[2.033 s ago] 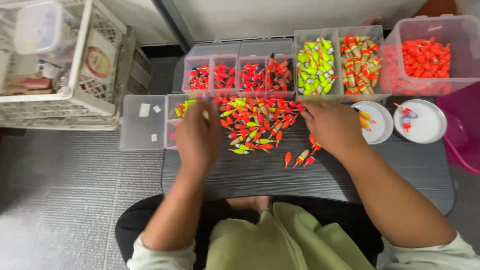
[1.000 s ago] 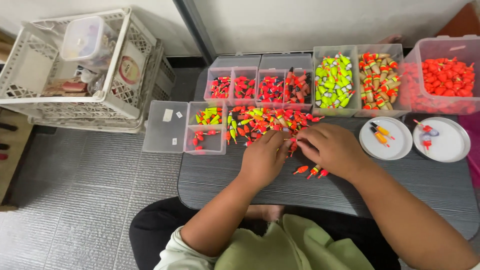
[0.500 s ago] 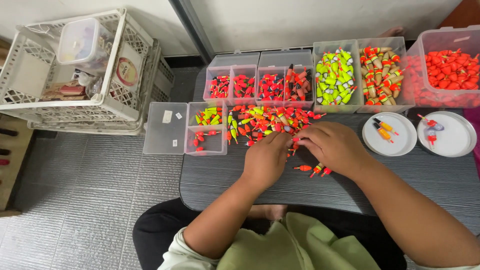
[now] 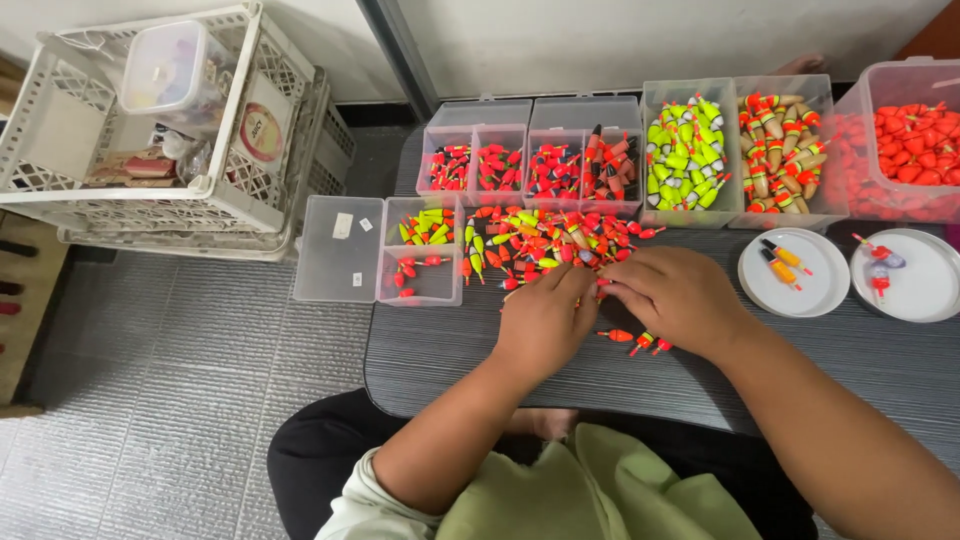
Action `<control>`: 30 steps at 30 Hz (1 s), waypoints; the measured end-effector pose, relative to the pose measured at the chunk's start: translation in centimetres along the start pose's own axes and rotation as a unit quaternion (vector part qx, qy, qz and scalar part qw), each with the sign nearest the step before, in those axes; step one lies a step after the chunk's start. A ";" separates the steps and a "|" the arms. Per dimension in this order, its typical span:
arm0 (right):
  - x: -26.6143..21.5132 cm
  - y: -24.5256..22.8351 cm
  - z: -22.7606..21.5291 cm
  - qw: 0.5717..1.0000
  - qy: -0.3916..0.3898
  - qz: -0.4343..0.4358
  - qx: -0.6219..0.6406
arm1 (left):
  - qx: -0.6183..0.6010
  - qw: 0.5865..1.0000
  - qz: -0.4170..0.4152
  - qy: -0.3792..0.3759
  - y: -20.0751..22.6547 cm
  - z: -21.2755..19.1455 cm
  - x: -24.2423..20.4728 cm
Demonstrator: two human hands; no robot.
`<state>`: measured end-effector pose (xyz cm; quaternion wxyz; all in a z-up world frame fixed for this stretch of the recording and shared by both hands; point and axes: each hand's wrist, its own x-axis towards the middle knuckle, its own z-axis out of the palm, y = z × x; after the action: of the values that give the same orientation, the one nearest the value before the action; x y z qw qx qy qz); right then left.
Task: Assembling fishing floats by joining stems to bodies and sorting them into plastic containers.
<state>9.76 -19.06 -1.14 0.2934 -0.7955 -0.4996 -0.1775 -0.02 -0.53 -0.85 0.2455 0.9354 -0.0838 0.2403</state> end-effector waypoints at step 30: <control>-0.6 0.5 0.7 1.000 -0.005 0.000 0.001 | -0.022 1.000 0.017 0.000 0.2 -0.6 0.1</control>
<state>9.90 -19.22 -2.16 0.2919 -0.7960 -0.5014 -0.1725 -0.26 -0.42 -0.22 0.2623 0.9281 -0.1052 0.2424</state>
